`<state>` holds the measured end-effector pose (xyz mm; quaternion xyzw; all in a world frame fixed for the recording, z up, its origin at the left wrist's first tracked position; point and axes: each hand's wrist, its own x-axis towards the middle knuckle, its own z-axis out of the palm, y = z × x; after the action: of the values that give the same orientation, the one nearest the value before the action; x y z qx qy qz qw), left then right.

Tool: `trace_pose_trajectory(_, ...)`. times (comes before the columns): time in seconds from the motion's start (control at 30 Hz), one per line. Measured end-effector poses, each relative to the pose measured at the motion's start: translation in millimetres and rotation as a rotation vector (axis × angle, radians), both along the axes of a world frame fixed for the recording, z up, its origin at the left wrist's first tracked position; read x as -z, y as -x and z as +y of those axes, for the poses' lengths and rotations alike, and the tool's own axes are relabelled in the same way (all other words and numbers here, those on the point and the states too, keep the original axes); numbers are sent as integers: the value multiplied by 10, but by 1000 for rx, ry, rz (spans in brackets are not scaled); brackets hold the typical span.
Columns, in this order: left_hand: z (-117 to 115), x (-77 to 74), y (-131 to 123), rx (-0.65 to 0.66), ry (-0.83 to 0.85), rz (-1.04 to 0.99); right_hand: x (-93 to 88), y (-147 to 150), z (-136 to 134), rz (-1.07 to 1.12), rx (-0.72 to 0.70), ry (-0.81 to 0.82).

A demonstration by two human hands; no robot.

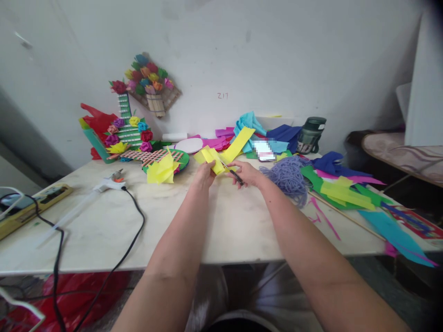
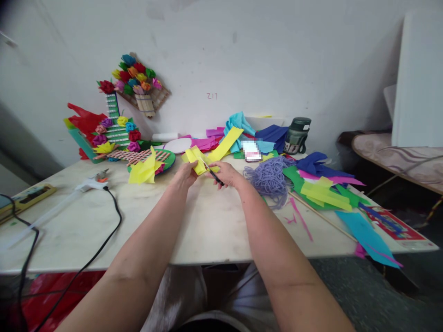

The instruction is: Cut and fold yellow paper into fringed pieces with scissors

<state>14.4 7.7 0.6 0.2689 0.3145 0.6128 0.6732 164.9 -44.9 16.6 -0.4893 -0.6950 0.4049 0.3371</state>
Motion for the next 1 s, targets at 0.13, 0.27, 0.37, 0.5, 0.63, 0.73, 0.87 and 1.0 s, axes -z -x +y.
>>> trace_pose_trajectory(0.13,-9,-3,-4,20,-23,7,1,-25,-3,61,-42,43)
trace_pose_trajectory(0.27,-37,-21,-21,60,-42,11,31,-49,20,85,-47,84)
trace_pose_trajectory(0.37,-56,-36,-43,59,-35,13,50,-52,39,94,-39,95)
trace_pose_trajectory(0.5,-74,-54,-69,46,-32,10,54,-35,47,100,-18,107)
trace_pose_trajectory(0.63,-84,-62,-78,52,-41,10,51,-14,32,122,-15,110)
trace_pose_trajectory(0.73,-85,-64,-78,56,-43,13,56,-3,22,133,-10,107)
trace_pose_trajectory(0.87,-67,-54,-71,51,-24,23,75,8,31,141,-6,98)
trace_pose_trajectory(1.0,-37,-34,-61,64,-20,22,92,17,45,139,-3,82)
